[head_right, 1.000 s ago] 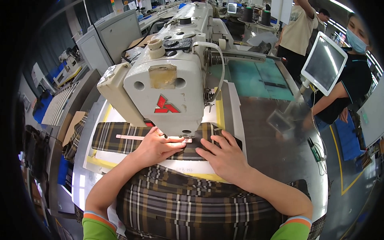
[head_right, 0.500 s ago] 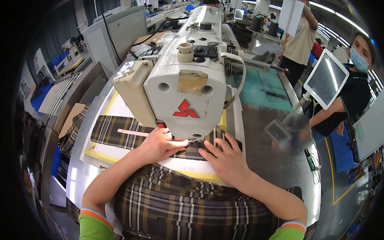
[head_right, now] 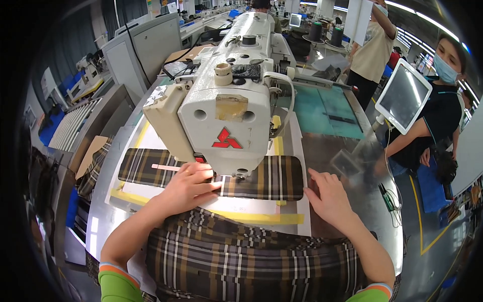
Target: Operating an industrial sewing machine to attach zippers to patterned fabric panels.
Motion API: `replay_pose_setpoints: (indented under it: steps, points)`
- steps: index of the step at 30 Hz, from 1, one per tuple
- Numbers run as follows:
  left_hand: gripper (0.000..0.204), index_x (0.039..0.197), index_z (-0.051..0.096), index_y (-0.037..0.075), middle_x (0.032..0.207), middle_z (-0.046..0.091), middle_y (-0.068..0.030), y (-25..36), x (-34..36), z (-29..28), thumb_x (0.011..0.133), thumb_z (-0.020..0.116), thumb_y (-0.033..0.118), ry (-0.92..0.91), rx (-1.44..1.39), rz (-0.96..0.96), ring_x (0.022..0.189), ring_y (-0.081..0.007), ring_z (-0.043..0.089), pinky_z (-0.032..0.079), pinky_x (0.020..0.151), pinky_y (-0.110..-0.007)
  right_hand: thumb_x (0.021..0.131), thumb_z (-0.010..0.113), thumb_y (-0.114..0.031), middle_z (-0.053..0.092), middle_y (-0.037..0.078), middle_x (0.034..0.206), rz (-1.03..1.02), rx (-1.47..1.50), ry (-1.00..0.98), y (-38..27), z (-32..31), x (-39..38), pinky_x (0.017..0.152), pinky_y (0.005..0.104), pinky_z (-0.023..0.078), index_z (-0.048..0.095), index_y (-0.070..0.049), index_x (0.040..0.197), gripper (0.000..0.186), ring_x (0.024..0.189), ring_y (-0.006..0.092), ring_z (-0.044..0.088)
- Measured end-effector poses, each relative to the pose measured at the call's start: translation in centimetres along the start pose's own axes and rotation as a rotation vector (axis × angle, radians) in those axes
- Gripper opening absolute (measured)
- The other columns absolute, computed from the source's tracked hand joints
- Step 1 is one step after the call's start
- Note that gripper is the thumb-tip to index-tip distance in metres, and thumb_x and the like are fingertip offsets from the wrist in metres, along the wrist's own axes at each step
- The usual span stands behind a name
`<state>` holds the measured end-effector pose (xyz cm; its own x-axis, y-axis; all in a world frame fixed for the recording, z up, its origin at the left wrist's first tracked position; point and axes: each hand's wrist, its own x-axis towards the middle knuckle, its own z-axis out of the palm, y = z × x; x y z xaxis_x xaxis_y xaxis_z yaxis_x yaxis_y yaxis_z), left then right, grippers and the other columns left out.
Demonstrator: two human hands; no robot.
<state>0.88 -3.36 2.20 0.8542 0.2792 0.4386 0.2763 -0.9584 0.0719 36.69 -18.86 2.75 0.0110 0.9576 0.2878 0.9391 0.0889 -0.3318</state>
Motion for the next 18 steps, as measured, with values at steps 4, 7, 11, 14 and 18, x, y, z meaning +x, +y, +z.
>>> replay_pose_setpoints:
  steps: [4,7,11,14,18]
  points:
    - [0.038,0.115,0.069,0.008,0.124,0.068,-0.0083,-1.1,-6.3,-4.4,0.077,0.078,0.012,-0.03,0.182,-0.115,0.117,-0.0264,0.06,0.044,0.107,-0.048,0.092,0.067,-0.02,0.064,0.012,0.109,0.132,0.138,-0.021,0.6,-0.8,-0.8,0.089,0.0407,0.048,0.055,-0.001,0.134,0.048,0.098,0.0296,0.059]
    - [0.038,0.115,0.068,0.006,0.124,0.067,-0.0087,-2.8,-10.6,-7.5,0.077,0.072,0.005,-0.082,0.463,-0.257,0.117,-0.0264,0.06,0.04,0.111,-0.049,0.093,0.067,-0.021,0.066,0.012,0.111,0.184,0.219,-0.034,0.2,-0.8,-0.3,0.088,0.0405,0.05,0.054,-0.002,0.136,0.049,0.097,0.0278,0.061]
    - [0.037,0.114,0.067,0.005,0.122,0.068,-0.0091,-5.4,-14.2,-8.8,0.077,0.068,0.001,-0.123,0.612,-0.325,0.116,-0.0266,0.06,0.035,0.115,-0.051,0.094,0.068,-0.024,0.068,0.016,0.114,0.223,0.212,-0.035,0.1,-1.3,0.0,0.09,0.0411,0.051,0.053,-0.005,0.138,0.051,0.099,0.0298,0.063]
    - [0.034,0.11,0.068,0.007,0.123,0.068,-0.0081,-5.7,-15.3,-8.9,0.077,0.067,0.001,-0.076,0.514,-0.388,0.115,-0.0248,0.061,0.031,0.117,-0.053,0.093,0.068,-0.027,0.07,0.016,0.109,0.22,0.087,-0.024,1.1,-1.8,-0.7,0.088,0.0425,0.051,0.052,-0.006,0.139,0.053,0.1,0.0326,0.063]
    - [0.037,0.11,0.07,0.011,0.124,0.067,-0.0049,-4.7,-13.4,-8.0,0.073,0.072,0.004,-0.003,0.467,-0.349,0.117,-0.0237,0.061,0.03,0.118,-0.053,0.094,0.066,-0.031,0.068,0.015,0.1,0.315,-0.044,0.0,2.9,-3.4,-2.4,0.086,0.0425,0.051,0.048,-0.006,0.143,0.058,0.096,0.0326,0.064]
